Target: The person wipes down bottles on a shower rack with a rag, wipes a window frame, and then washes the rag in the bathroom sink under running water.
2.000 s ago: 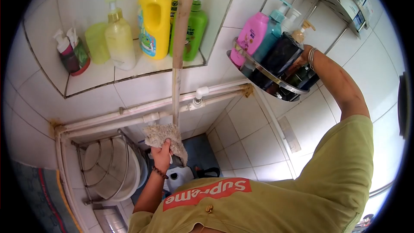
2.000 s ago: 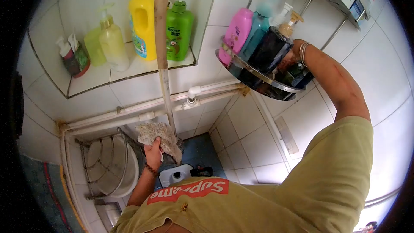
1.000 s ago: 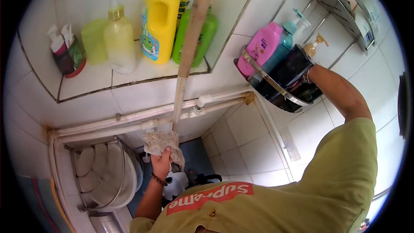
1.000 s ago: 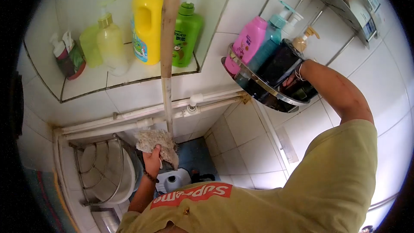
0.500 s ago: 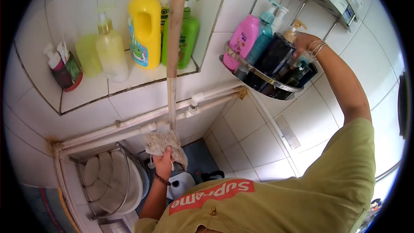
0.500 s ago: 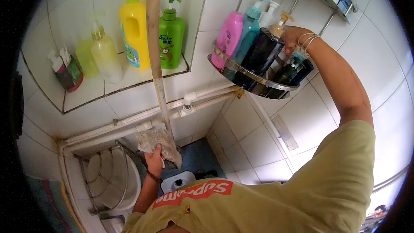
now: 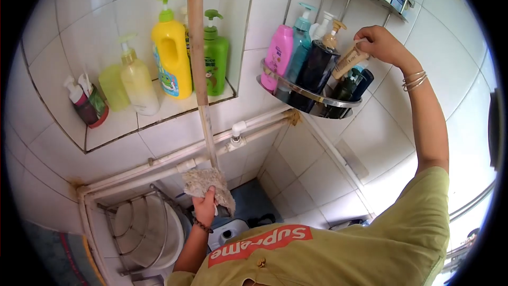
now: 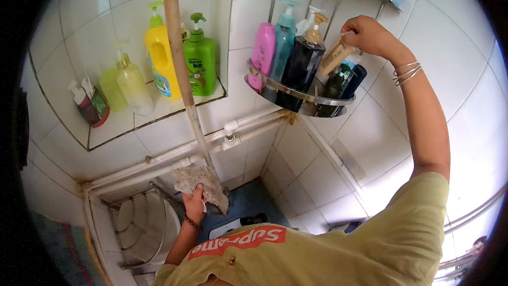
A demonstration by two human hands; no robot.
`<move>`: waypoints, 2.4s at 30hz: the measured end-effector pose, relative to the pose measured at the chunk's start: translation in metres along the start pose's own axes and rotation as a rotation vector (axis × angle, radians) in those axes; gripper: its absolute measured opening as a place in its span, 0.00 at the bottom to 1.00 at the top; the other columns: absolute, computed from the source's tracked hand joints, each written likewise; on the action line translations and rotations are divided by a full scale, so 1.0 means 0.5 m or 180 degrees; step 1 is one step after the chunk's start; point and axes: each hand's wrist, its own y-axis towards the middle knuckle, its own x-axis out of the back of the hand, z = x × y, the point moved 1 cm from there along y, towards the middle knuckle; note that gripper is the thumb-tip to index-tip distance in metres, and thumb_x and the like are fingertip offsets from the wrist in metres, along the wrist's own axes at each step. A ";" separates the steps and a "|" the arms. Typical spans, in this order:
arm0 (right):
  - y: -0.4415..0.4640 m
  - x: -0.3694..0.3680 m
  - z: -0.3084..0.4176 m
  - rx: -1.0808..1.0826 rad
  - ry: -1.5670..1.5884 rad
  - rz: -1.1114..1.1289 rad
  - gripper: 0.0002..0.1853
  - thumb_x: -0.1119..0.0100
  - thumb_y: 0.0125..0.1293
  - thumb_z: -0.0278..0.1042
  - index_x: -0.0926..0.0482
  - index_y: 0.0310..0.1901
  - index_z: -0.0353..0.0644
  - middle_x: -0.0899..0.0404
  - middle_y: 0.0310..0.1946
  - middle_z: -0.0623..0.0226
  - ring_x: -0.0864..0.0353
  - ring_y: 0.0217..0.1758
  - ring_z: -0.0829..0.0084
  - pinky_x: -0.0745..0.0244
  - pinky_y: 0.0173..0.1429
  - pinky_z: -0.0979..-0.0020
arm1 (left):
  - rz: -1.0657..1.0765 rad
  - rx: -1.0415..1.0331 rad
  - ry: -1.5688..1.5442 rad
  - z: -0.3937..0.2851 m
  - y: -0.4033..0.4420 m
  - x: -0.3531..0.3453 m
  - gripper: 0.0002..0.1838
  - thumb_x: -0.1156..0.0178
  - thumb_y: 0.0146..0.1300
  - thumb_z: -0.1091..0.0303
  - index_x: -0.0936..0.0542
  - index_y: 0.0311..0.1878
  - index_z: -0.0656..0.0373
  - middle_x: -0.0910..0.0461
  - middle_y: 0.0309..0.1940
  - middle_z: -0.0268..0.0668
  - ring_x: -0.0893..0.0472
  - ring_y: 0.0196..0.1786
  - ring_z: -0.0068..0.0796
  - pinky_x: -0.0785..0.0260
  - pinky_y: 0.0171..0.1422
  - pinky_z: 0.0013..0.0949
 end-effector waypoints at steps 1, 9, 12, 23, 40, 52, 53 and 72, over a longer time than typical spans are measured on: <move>-0.014 0.001 0.013 -0.0222 0.0229 0.0173 0.12 0.51 0.48 0.32 0.28 0.32 0.32 0.31 0.17 0.64 0.33 0.19 0.77 0.35 0.25 0.76 | 0.0009 0.0034 0.0041 0.002 -0.002 0.003 0.06 0.48 0.54 0.71 0.30 0.35 0.61 0.29 0.20 0.30 0.34 0.15 0.16 0.42 0.16 0.20; -0.066 -0.042 0.024 -0.0569 0.0664 0.0398 0.12 0.49 0.46 0.32 0.27 0.32 0.32 0.29 0.18 0.64 0.32 0.15 0.77 0.35 0.22 0.77 | 0.0086 -0.0089 0.0118 -0.012 -0.012 -0.004 0.07 0.48 0.54 0.70 0.30 0.35 0.61 0.30 0.20 0.30 0.34 0.15 0.16 0.42 0.16 0.20; -0.069 -0.045 0.020 -0.0341 0.0752 0.0429 0.11 0.48 0.45 0.31 0.28 0.30 0.34 0.30 0.16 0.64 0.32 0.16 0.77 0.35 0.22 0.76 | 0.0103 -0.0077 0.0152 -0.007 -0.013 -0.002 0.08 0.46 0.53 0.69 0.32 0.35 0.60 0.31 0.19 0.30 0.34 0.14 0.18 0.42 0.16 0.21; -0.108 -0.100 0.032 -0.0028 -0.0832 0.1337 0.12 0.43 0.37 0.32 0.28 0.27 0.39 0.27 0.21 0.58 0.28 0.27 0.60 0.35 0.31 0.67 | -0.0111 -0.0078 0.0076 -0.008 -0.015 -0.007 0.11 0.45 0.52 0.68 0.34 0.36 0.59 0.32 0.18 0.30 0.34 0.13 0.18 0.41 0.15 0.21; -0.146 -0.189 -0.010 -0.0578 0.3756 -0.0639 0.15 0.50 0.55 0.26 0.34 0.46 0.37 0.29 0.39 0.64 0.30 0.44 0.75 0.34 0.47 0.75 | 0.0003 -0.0023 0.0430 -0.027 -0.010 -0.009 0.06 0.45 0.53 0.68 0.30 0.29 0.60 0.32 0.14 0.29 0.34 0.14 0.17 0.41 0.15 0.22; -0.112 -0.207 0.011 -0.0478 0.3419 -0.0605 0.20 0.47 0.48 0.20 0.36 0.45 0.35 0.27 0.35 0.67 0.27 0.38 0.76 0.33 0.45 0.77 | -0.0020 -0.0091 0.0391 -0.026 -0.021 -0.005 0.10 0.45 0.52 0.67 0.32 0.35 0.60 0.30 0.19 0.29 0.33 0.16 0.16 0.41 0.16 0.21; -0.110 -0.210 0.011 -0.0479 0.3426 -0.0598 0.20 0.47 0.48 0.20 0.36 0.45 0.35 0.27 0.35 0.67 0.27 0.38 0.76 0.33 0.45 0.77 | -0.0027 -0.0087 0.0397 -0.023 -0.020 -0.002 0.10 0.45 0.52 0.67 0.32 0.35 0.60 0.30 0.19 0.29 0.33 0.16 0.16 0.41 0.16 0.21; -0.069 -0.152 0.030 -0.0283 0.0967 -0.0755 0.16 0.46 0.46 0.32 0.32 0.39 0.40 0.28 0.21 0.60 0.29 0.24 0.70 0.34 0.32 0.73 | 0.0045 -0.0026 0.0345 -0.008 -0.009 -0.007 0.13 0.45 0.53 0.66 0.33 0.39 0.60 0.31 0.19 0.29 0.35 0.14 0.16 0.41 0.15 0.21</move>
